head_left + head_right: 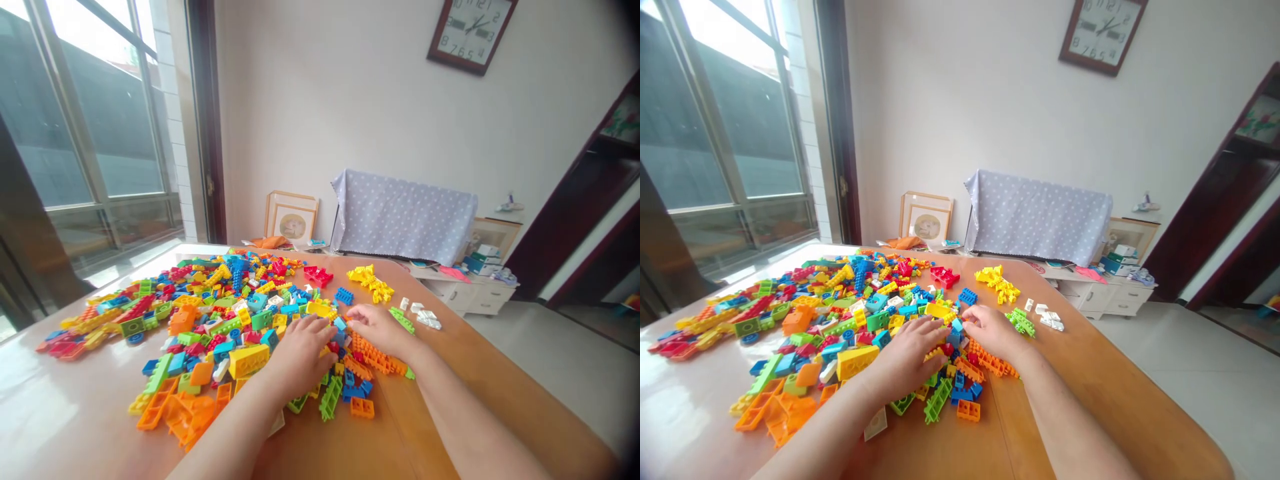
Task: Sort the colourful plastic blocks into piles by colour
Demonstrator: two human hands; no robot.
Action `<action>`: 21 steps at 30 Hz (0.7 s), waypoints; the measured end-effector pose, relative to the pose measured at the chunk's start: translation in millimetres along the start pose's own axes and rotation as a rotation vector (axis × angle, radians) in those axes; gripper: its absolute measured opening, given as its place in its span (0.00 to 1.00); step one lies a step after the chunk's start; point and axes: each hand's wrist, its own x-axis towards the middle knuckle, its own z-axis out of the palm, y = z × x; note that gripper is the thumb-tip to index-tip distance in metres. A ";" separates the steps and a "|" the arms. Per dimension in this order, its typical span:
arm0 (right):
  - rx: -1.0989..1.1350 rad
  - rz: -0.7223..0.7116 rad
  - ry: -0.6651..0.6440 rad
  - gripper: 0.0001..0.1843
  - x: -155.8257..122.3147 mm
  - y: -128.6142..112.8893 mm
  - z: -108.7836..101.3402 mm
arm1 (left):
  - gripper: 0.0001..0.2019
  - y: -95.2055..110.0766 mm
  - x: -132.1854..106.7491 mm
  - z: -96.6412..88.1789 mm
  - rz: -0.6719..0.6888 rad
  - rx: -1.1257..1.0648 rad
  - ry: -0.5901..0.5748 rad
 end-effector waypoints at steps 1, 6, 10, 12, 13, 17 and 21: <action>0.012 -0.002 0.005 0.13 0.8 -0.9 1.8 | 0.22 1.6 -0.4 4.7 0.012 0.008 -0.035; 0.107 0.017 -0.024 0.13 0.9 -6.8 13.0 | 0.22 -10.4 0.9 15.6 -0.075 0.076 -0.056; 0.106 0.011 -0.046 0.13 0.4 -8.8 19.8 | 0.20 -29.9 1.8 11.1 -0.140 0.109 0.001; 0.075 0.011 -0.023 0.13 1.3 -5.2 22.9 | 0.19 -40.3 0.8 6.4 -0.179 0.150 0.034; 0.062 0.012 -0.015 0.14 1.8 -2.8 24.2 | 0.18 -45.5 -0.1 3.9 -0.203 0.178 0.053; 0.047 0.011 -0.006 0.14 2.6 3.6 27.0 | 0.17 -62.3 -3.6 -5.5 -0.272 0.264 0.124; 0.051 0.011 0.000 0.12 1.5 -0.1 26.1 | 0.18 -70.0 -5.0 -11.0 -0.374 0.306 0.169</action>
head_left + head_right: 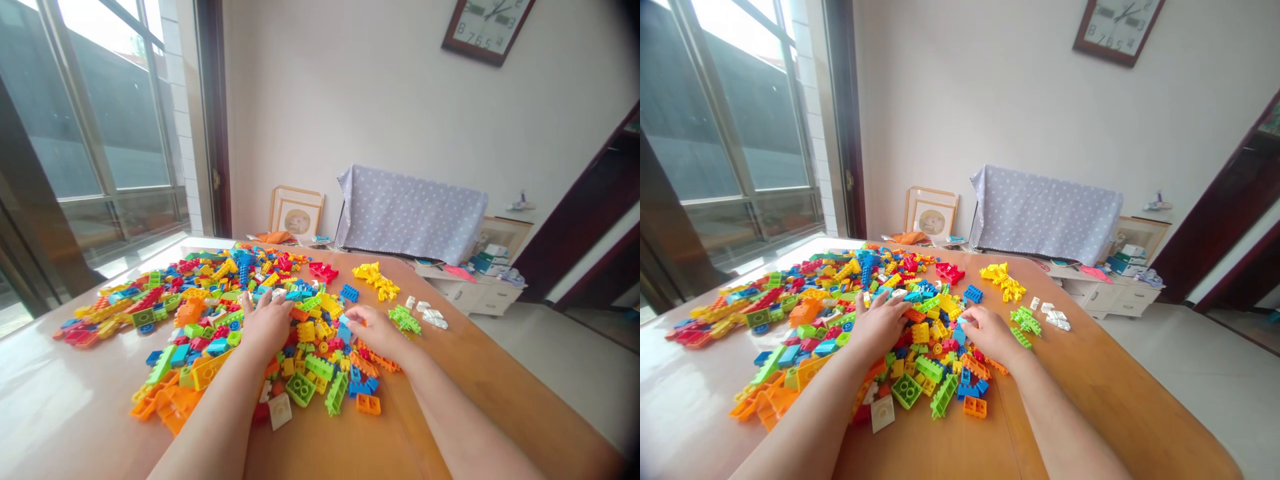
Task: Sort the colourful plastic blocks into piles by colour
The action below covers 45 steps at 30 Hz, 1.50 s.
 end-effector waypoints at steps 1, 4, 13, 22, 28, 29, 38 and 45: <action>-0.013 -0.002 0.006 0.11 -0.6 -2.1 -0.4 | 0.18 -1.0 0.6 -0.4 -0.021 0.006 0.008; -0.114 -0.015 0.021 0.09 -3.1 -12.0 -1.6 | 0.20 -2.7 2.6 -1.3 -0.076 0.015 0.051; -0.504 -0.021 -0.127 0.10 -14.8 -58.5 14.9 | 0.16 10.9 5.4 -5.2 -0.013 -0.054 0.156; -0.404 -0.028 -0.101 0.03 -13.7 -52.9 35.7 | 0.14 28.5 5.1 -5.5 0.176 -0.299 0.119; -0.027 -0.146 0.150 0.06 -12.3 -41.8 38.6 | 0.15 49.5 -0.2 -4.1 0.094 -0.797 -0.059; 0.023 -0.157 0.193 0.07 -12.3 -41.0 39.5 | 0.16 53.5 -1.5 -3.4 0.068 -0.898 -0.113; 0.214 -0.169 0.296 0.12 -15.5 -40.3 45.0 | 0.18 66.2 -4.0 2.6 -0.185 -1.451 -0.297; 0.482 -0.023 0.267 0.13 -13.9 -38.7 42.3 | 0.19 63.9 -3.1 3.1 -0.350 -1.702 -0.379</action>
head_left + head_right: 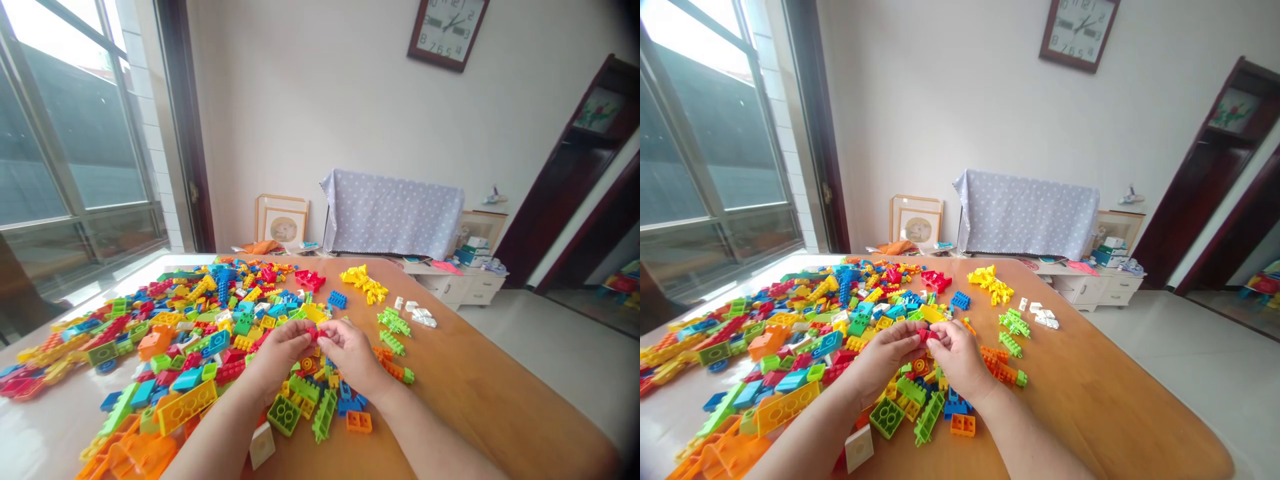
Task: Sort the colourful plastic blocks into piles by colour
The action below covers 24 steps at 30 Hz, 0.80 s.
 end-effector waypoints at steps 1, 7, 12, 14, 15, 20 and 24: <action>0.061 0.050 -0.015 0.14 0.0 -1.1 -1.4 | 0.19 0.9 -0.4 0.1 -0.020 -0.031 0.009; 0.364 0.280 -0.061 0.20 -0.6 -10.7 -6.0 | 0.20 3.8 -1.3 -0.5 -0.009 -0.078 0.011; 0.440 0.340 -0.062 0.22 -0.2 -10.6 -4.9 | 0.22 1.3 1.0 -2.3 0.067 0.125 0.019; 0.436 0.356 -0.087 0.21 -0.4 -9.6 -4.3 | 0.21 -1.2 2.5 -2.3 0.101 0.164 0.026; 0.438 0.365 -0.106 0.20 -0.6 -9.1 -4.0 | 0.20 -2.8 3.3 -2.2 0.120 0.176 0.021; 0.522 0.391 -0.173 0.20 -0.5 -7.2 -1.8 | 0.19 -9.3 5.3 -0.2 0.234 0.317 0.010; 0.546 0.407 -0.196 0.19 3.9 -8.3 -0.9 | 0.23 -9.7 3.0 2.6 0.296 0.466 0.045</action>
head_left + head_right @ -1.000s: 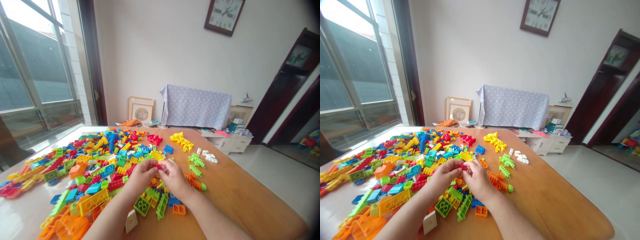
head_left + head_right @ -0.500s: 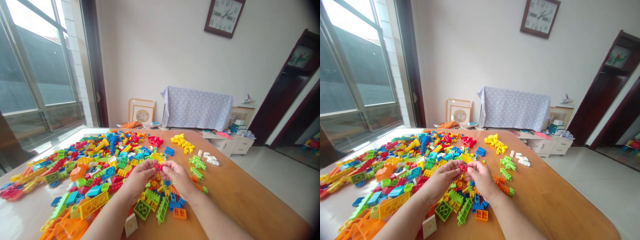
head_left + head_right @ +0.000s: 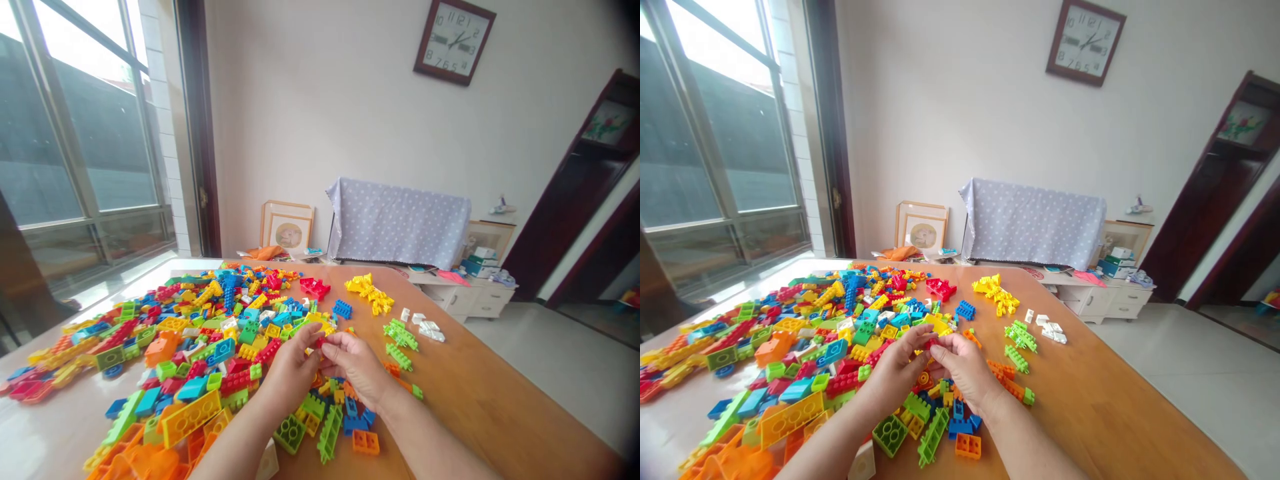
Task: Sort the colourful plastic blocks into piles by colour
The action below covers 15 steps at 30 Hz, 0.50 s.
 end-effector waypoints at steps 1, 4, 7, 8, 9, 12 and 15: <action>0.003 0.005 -0.003 0.19 1.2 -1.2 0.2 | 0.24 0.0 -0.4 0.2 0.018 0.026 0.007; -0.015 0.012 -0.008 0.20 4.4 -5.0 0.5 | 0.28 -2.6 -0.8 -0.1 0.058 0.077 0.040; -0.055 0.026 -0.014 0.20 7.4 -9.1 0.4 | 0.30 -8.2 -0.1 -1.0 0.084 0.087 0.055; -0.061 0.038 -0.009 0.20 8.9 -10.8 0.0 | 0.30 -9.8 0.3 -1.5 0.097 0.089 0.065; -0.067 0.050 0.003 0.20 11.1 -12.9 -0.8 | 0.30 -10.9 0.7 -2.1 0.107 0.094 0.082; -0.094 0.049 0.077 0.20 25.1 -20.2 -7.6 | 0.28 -10.9 2.5 -5.0 0.101 0.134 0.173; -0.130 0.015 0.156 0.19 54.3 -26.1 -22.7 | 0.24 -7.1 5.3 -9.9 0.035 0.140 0.266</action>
